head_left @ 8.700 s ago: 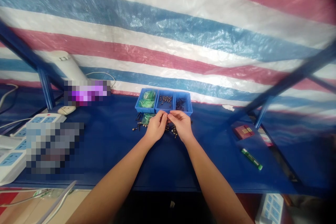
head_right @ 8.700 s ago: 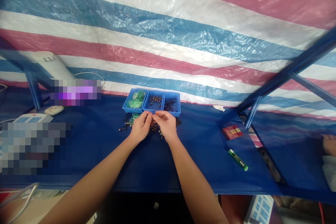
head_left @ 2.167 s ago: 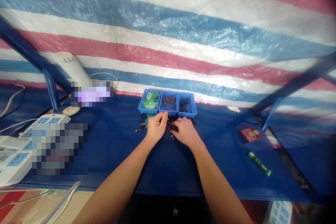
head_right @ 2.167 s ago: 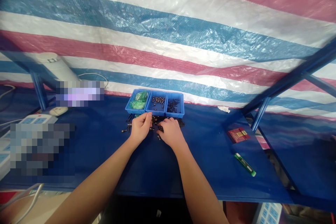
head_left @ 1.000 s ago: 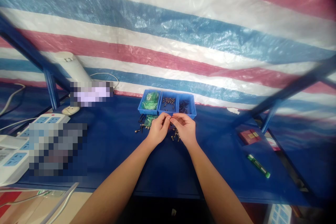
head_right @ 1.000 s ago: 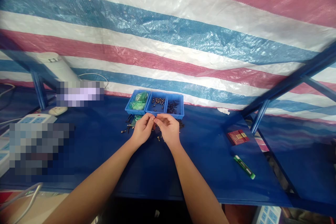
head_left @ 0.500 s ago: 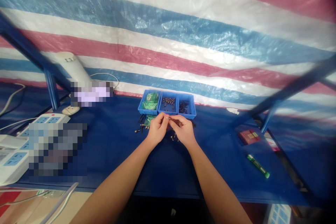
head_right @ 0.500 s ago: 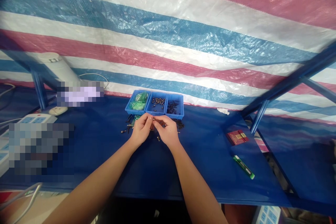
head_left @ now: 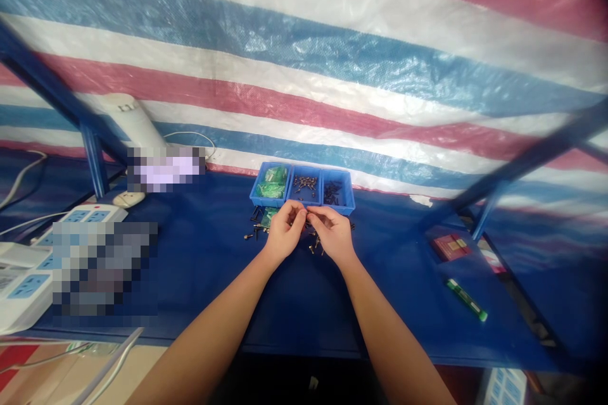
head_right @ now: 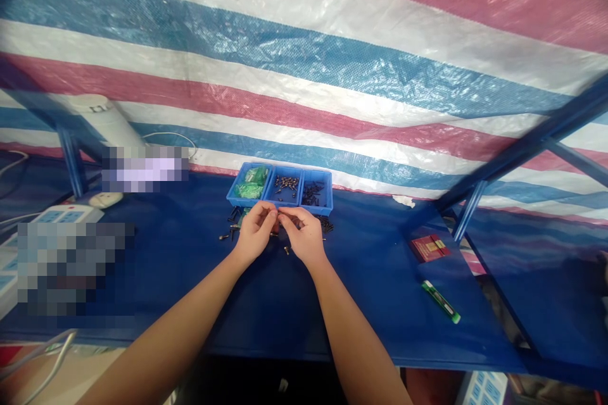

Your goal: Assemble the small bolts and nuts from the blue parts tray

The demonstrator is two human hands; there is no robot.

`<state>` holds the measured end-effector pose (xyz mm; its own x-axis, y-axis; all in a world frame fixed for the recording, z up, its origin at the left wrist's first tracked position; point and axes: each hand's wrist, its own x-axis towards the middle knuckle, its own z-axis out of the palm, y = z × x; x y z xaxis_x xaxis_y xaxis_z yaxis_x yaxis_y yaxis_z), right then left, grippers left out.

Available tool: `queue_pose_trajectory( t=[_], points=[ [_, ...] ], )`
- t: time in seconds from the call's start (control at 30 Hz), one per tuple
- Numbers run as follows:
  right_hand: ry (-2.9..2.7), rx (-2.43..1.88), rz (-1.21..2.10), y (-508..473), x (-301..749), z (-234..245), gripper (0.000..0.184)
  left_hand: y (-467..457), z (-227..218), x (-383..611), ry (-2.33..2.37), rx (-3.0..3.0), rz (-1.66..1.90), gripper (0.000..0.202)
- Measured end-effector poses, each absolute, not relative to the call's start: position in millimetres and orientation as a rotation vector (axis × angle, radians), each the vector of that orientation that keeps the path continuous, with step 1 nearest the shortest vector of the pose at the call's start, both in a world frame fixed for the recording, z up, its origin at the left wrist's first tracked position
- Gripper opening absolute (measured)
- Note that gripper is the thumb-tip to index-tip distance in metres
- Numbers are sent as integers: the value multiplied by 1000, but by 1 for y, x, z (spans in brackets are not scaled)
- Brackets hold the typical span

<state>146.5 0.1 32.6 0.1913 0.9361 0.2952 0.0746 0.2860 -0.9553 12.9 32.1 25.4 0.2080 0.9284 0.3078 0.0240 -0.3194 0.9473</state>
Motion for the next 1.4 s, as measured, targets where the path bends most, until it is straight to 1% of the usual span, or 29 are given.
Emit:
queue_pose_trajectory(
  t=[0.23,0.4,0.5,0.67,0.93,1.1,1.3,1.4],
  points=[
    [-1170,-1105,867,0,146,33,25,33,22,14,976,1611,1247,21],
    [-1235,-1124,871,-1,144,33,24,33,23,11,1065,1659,1215,29],
    [-1183,-1114,883,0,144,33,25,32,24,13,1002,1608,1253,25],
    [-1060,-1070,958,4,147,32,27,31,24,15,901,1601,1285,25],
    [-1061,-1129,934,2,148,38,26,32,25,12,940,1690,1292,26],
    [-1050,-1069,983,1,145,36,29,32,25,12,992,1682,1261,24],
    [-1146,-1088,953,0,144,32,29,32,27,10,1080,1721,1237,29],
    [-1127,-1110,913,1,145,33,27,32,27,11,1047,1689,1241,24]
  ],
)
